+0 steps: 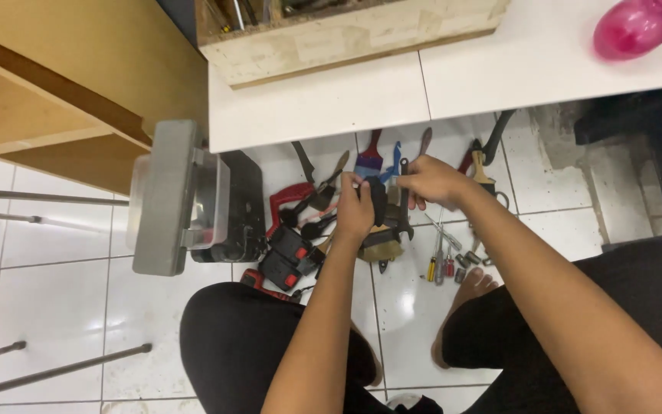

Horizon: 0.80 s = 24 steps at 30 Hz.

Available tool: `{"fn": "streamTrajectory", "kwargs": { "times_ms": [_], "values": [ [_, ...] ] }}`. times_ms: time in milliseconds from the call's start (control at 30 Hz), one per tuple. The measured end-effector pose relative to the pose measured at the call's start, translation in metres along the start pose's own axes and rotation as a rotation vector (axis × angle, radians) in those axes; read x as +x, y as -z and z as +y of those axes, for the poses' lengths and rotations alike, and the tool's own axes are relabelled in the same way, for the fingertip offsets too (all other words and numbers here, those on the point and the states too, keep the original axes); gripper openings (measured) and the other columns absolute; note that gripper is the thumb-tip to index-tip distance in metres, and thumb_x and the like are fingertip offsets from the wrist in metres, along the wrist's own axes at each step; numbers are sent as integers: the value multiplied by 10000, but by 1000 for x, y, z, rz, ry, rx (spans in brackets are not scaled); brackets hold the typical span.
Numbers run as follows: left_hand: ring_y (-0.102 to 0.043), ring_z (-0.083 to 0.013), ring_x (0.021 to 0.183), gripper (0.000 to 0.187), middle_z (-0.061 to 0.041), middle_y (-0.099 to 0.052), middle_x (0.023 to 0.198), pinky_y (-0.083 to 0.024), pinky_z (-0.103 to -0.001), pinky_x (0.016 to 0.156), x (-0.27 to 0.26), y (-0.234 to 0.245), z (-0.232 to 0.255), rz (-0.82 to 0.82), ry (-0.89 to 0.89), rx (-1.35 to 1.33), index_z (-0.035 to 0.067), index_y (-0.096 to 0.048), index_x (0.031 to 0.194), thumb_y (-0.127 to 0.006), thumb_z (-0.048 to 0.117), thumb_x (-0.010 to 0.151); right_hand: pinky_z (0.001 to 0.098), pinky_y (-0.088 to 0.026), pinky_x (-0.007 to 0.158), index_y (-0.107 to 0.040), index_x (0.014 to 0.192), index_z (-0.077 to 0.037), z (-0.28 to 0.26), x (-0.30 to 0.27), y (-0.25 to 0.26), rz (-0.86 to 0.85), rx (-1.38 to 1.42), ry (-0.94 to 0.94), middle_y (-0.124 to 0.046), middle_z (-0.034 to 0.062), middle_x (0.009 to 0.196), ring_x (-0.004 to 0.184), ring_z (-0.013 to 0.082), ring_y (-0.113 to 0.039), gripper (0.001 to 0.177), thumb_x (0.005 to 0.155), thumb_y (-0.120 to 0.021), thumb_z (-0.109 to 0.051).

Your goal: The person sits on the floor and wipes various tools with a black cloth. They pick up a red plier, a yellow screwdriver, a metal wrench, and a screwdriver with a yellow and black handle, cleaning each one before placing them into a wooden organizer box on a white table.

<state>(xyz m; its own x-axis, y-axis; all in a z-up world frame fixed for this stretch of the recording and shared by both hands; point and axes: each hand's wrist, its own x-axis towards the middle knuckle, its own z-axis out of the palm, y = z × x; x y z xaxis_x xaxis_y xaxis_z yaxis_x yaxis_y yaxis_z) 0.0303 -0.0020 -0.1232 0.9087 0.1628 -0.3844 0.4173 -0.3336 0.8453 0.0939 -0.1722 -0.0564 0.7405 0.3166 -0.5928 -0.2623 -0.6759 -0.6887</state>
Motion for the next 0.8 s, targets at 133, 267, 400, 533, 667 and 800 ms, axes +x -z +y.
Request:
{"fn": "streamTrajectory", "kwargs": {
  "times_ms": [133, 267, 400, 533, 667, 800],
  "values": [
    [-536, -422, 1311, 243, -259, -561, 1361, -440, -529, 1089, -26, 38, 58, -46, -54, -26, 149, -417, 1216, -341, 341, 1088, 306, -505, 524, -720, 915, 42, -49, -22, 15, 30, -8, 78, -712, 164, 622, 481, 209, -670, 383, 929, -637, -332],
    [-477, -411, 1382, 622, -235, -505, 1455, -381, -543, 1152, -65, 72, 125, -165, -16, -65, 167, -454, 1302, -512, 649, 913, 290, -501, 510, -724, 927, 49, -83, -30, 25, 19, 50, 184, -710, 151, 631, 495, 206, -672, 372, 961, -619, -306],
    [-430, -437, 1422, 864, -237, -462, 1419, -340, -557, 1211, -107, 96, 182, -337, -109, 145, 95, -406, 1365, -746, 513, 689, 268, -522, 488, -711, 941, 81, -110, -45, 29, 12, 191, 244, -697, 165, 641, 517, 205, -680, 345, 963, -647, -257],
    [-503, -370, 1309, 373, -124, -466, 1214, -418, -548, 1112, -93, 87, 164, -305, -210, 135, 151, -389, 1142, -585, 252, 841, 278, -545, 500, -710, 989, 105, -120, -70, 34, 38, 215, 291, -707, 184, 686, 569, 230, -712, 323, 968, -657, -213],
    [-441, -422, 1374, 285, -167, -490, 1227, -338, -582, 1145, -106, 94, 161, -345, -293, -21, 153, -381, 1109, -485, 108, 847, 301, -570, 586, -718, 1014, 104, -136, -122, 40, 203, 226, 398, -714, 202, 746, 657, 242, -717, 229, 958, -633, -102],
    [-480, -363, 1294, 330, -139, -503, 1127, -356, -531, 1124, -133, 104, 175, -268, -252, -249, 161, -403, 1088, -427, 49, 779, 479, -533, 952, -633, 1274, -61, -112, -129, 37, 434, 172, 373, -634, 168, 1309, 1225, 349, -620, 375, 965, -678, -268]
  ]
}}
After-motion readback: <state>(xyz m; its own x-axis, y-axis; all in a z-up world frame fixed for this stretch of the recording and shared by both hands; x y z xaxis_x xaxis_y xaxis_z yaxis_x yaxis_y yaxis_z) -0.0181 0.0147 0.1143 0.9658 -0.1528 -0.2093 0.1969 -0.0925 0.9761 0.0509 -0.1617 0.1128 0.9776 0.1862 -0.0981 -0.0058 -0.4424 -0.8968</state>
